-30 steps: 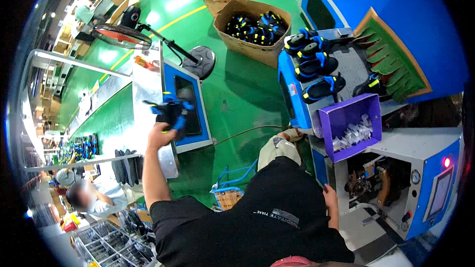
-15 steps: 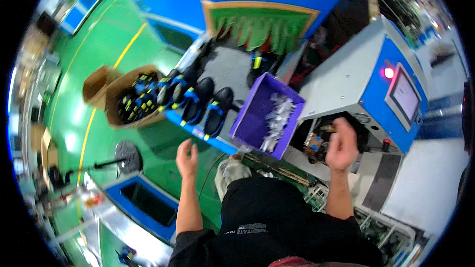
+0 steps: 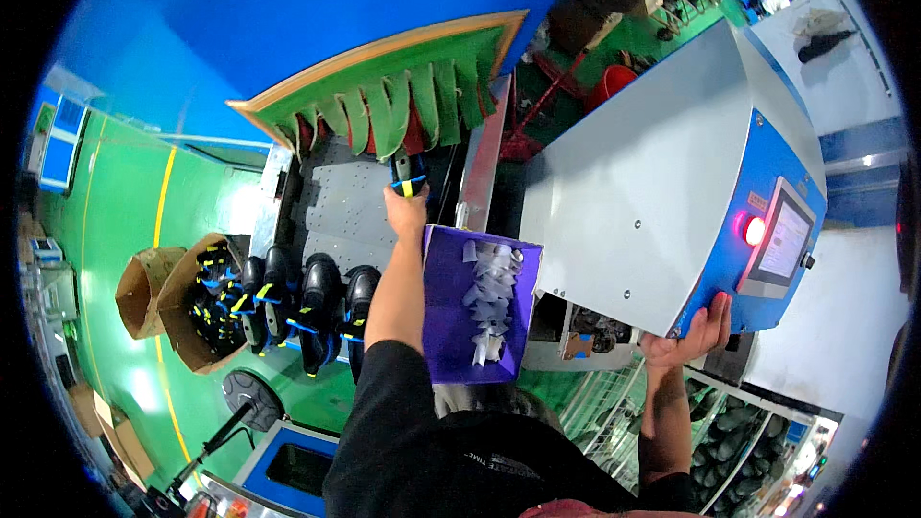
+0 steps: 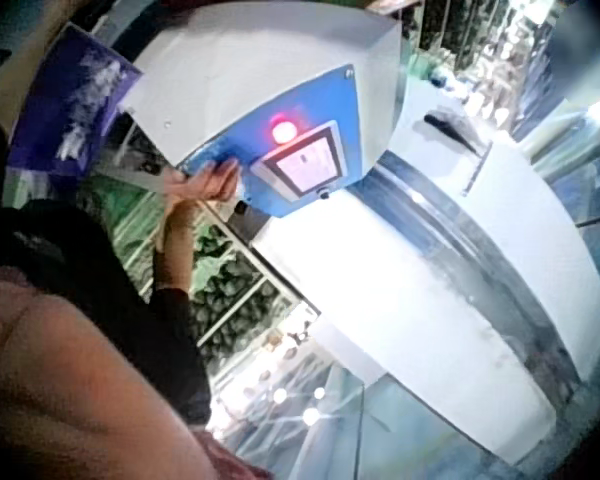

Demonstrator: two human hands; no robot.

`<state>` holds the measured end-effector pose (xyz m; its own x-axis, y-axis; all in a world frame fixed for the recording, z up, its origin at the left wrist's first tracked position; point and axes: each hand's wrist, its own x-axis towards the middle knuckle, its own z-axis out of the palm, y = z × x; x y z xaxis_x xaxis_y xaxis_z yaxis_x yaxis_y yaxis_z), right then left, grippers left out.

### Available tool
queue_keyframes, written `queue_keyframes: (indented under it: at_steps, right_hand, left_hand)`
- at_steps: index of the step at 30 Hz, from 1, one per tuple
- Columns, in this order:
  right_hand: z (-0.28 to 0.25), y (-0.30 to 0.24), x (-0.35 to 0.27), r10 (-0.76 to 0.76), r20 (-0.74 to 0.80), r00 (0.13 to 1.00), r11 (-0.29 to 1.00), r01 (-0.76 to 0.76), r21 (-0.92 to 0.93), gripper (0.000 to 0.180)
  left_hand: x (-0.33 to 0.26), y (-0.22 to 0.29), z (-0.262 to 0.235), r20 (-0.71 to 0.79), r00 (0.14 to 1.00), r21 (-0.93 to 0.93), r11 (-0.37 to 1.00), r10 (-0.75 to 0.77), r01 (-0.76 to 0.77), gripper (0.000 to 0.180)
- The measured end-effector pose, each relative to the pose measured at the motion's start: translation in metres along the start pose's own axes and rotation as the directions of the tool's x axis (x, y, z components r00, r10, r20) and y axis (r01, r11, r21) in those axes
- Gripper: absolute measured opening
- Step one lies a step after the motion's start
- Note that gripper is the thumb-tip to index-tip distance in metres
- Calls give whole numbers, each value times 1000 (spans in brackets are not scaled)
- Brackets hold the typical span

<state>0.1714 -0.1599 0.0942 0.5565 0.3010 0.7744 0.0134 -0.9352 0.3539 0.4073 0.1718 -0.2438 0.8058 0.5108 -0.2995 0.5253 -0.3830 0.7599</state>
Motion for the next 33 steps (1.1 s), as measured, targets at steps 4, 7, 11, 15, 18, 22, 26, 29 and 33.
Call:
queue_keyframes:
  at_steps: [4, 7, 11, 15, 18, 22, 26, 29, 33]
  right_hand:
    - [2, -1, -6, 14, 4, 1000, 999, -14, 33, 55]
    - [0, 1, 5, 0, 3, 1000, 1000, 0, 16, 53]
    - [-7, -4, 19, 71, 11, 997, 987, -72, 143, 48]
    - [-53, -43, 12, 239, 153, 959, 866, -282, 414, 52]
    - [-88, -107, -12, 363, 428, 827, 151, -506, 849, 77]
    - [-105, -121, -53, 137, 913, 384, -767, -542, 343, 99]
    - [-127, -78, -41, 113, 823, 556, -547, -657, 519, 96]
    - [-143, -48, -55, 68, 771, 634, -420, -682, 598, 97]
    - [-144, -11, -117, 43, 927, 374, -760, -589, 273, 87]
  left_hand:
    - [38, -25, -32, 108, 993, 97, 993, 54, -64, 67]
    - [32, 24, -60, 49, 998, 252, 967, 30, -42, 67]
    - [-51, 80, -135, -154, 968, -68, 975, 200, -212, 44]
    - [-160, 45, -207, 207, 945, -712, 702, 254, -33, 39]
    - [-287, 57, -232, 450, 839, -796, 564, 305, 222, 62]
    - [-409, 92, -233, -64, 785, -373, 715, 616, -591, 102]
    - [-411, 97, -231, 222, 512, 17, 522, 830, -853, 65]
    - [-424, 79, -209, 175, 406, -4, 413, 897, -911, 32]
    - [-451, 66, -167, 159, 591, -172, 612, 791, -772, 32]
